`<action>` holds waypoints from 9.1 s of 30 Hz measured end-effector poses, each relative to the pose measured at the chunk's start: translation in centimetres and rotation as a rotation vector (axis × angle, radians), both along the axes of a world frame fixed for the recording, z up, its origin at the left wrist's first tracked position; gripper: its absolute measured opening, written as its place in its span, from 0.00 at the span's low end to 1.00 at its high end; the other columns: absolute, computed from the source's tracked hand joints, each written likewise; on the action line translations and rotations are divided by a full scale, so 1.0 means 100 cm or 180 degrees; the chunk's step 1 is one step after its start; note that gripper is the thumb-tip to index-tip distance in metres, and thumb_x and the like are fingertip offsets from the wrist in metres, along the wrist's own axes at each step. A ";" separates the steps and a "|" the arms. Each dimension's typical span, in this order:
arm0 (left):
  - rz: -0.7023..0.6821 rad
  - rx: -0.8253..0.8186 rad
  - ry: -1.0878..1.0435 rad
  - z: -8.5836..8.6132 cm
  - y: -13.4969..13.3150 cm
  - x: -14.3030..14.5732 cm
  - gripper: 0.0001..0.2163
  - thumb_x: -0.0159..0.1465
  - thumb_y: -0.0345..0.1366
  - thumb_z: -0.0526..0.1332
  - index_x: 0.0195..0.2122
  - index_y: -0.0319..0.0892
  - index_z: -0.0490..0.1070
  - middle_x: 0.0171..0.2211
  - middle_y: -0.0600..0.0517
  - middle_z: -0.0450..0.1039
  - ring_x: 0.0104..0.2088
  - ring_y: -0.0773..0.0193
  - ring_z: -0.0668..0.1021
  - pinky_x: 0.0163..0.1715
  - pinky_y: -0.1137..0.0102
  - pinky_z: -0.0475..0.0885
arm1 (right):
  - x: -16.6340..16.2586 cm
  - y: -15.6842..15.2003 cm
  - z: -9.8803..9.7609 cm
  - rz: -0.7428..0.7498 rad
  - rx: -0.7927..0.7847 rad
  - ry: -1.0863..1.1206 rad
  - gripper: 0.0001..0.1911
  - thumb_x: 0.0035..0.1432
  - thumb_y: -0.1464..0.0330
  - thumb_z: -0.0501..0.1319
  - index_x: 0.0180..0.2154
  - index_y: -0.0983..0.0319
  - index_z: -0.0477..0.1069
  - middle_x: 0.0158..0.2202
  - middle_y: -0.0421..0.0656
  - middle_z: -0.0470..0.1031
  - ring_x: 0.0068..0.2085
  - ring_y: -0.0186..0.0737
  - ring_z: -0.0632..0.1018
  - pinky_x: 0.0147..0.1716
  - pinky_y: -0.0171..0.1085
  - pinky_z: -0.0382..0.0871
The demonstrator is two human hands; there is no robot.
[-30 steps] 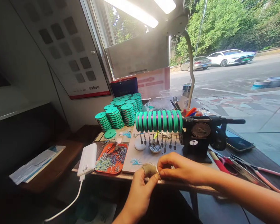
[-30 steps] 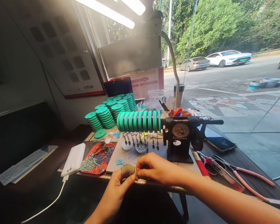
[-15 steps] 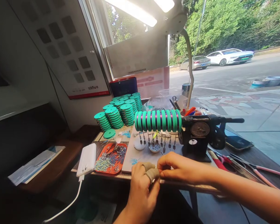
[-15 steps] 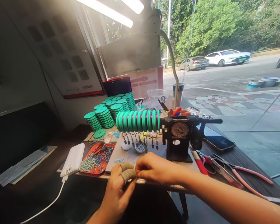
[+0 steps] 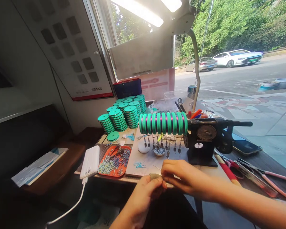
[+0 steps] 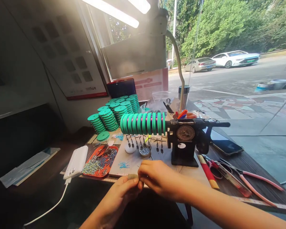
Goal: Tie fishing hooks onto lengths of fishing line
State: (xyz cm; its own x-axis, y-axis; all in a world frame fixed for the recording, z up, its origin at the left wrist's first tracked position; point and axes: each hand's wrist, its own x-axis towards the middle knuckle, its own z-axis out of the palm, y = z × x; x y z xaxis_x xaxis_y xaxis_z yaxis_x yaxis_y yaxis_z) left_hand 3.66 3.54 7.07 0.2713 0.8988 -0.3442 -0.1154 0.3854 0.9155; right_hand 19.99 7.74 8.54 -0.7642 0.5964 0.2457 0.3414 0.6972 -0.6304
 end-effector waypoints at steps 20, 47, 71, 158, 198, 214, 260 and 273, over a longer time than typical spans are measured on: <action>0.0554 0.0505 0.0550 -0.002 -0.002 0.006 0.02 0.50 0.31 0.60 0.22 0.40 0.69 0.23 0.55 0.67 0.30 0.64 0.67 0.33 0.70 0.60 | -0.003 -0.003 -0.008 -0.0306 -0.0361 0.0270 0.08 0.56 0.72 0.51 0.26 0.64 0.65 0.26 0.41 0.68 0.27 0.34 0.67 0.28 0.32 0.60; -0.0048 0.2937 0.2897 0.001 -0.007 0.004 0.07 0.57 0.26 0.53 0.30 0.39 0.70 0.31 0.46 0.70 0.35 0.55 0.70 0.36 0.59 0.64 | -0.006 0.006 0.000 -0.0308 -0.2179 0.0371 0.07 0.48 0.71 0.55 0.21 0.64 0.61 0.19 0.34 0.57 0.23 0.28 0.58 0.20 0.28 0.50; 0.0923 0.4540 0.3207 -0.019 -0.007 0.003 0.08 0.55 0.22 0.55 0.33 0.39 0.69 0.30 0.49 0.70 0.32 0.60 0.70 0.32 0.64 0.65 | -0.012 0.012 -0.004 -0.0442 -0.3396 0.0775 0.04 0.36 0.71 0.54 0.18 0.65 0.65 0.11 0.34 0.62 0.16 0.27 0.64 0.17 0.27 0.53; 0.0910 0.0613 0.0057 -0.004 0.001 0.009 0.05 0.52 0.35 0.63 0.28 0.38 0.73 0.26 0.52 0.73 0.32 0.61 0.72 0.35 0.69 0.65 | -0.008 0.000 0.012 -0.0619 -0.1417 0.0201 0.06 0.52 0.71 0.52 0.24 0.63 0.61 0.24 0.37 0.60 0.28 0.33 0.62 0.27 0.31 0.55; 0.1706 0.3895 0.2058 -0.040 -0.001 0.012 0.07 0.55 0.24 0.57 0.31 0.43 0.67 0.30 0.52 0.64 0.32 0.63 0.72 0.32 0.70 0.69 | -0.014 0.008 0.001 -0.0374 -0.3553 0.1098 0.03 0.38 0.70 0.55 0.19 0.64 0.62 0.13 0.33 0.60 0.17 0.26 0.65 0.22 0.29 0.58; 0.1321 0.3050 0.1621 -0.028 -0.002 0.013 0.03 0.57 0.29 0.58 0.30 0.41 0.70 0.31 0.50 0.69 0.34 0.60 0.73 0.35 0.66 0.69 | -0.007 0.011 0.004 -0.0382 -0.2805 0.0724 0.03 0.44 0.73 0.54 0.21 0.64 0.63 0.14 0.33 0.61 0.19 0.28 0.62 0.19 0.29 0.53; 0.1304 0.1619 0.0498 -0.026 0.000 0.013 0.07 0.55 0.37 0.62 0.33 0.40 0.72 0.31 0.51 0.73 0.36 0.60 0.74 0.41 0.67 0.66 | -0.006 0.009 0.009 -0.0436 -0.1910 0.0495 0.05 0.50 0.71 0.55 0.23 0.64 0.63 0.20 0.34 0.58 0.24 0.30 0.60 0.22 0.30 0.52; 0.1554 -0.0162 -0.1062 -0.004 -0.004 0.020 0.03 0.45 0.30 0.67 0.22 0.39 0.74 0.22 0.55 0.73 0.26 0.69 0.72 0.26 0.76 0.64 | -0.004 0.004 0.014 -0.0535 -0.1619 0.0275 0.04 0.52 0.71 0.53 0.27 0.64 0.64 0.24 0.37 0.62 0.27 0.32 0.62 0.25 0.30 0.55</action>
State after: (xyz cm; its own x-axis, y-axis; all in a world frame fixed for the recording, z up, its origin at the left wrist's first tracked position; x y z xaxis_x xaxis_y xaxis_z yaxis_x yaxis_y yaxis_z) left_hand 5.69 3.12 6.70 -0.0685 0.9315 -0.3572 -0.5690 0.2576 0.7810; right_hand 19.61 8.17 9.93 -0.6378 0.7687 -0.0481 0.3538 0.2370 -0.9048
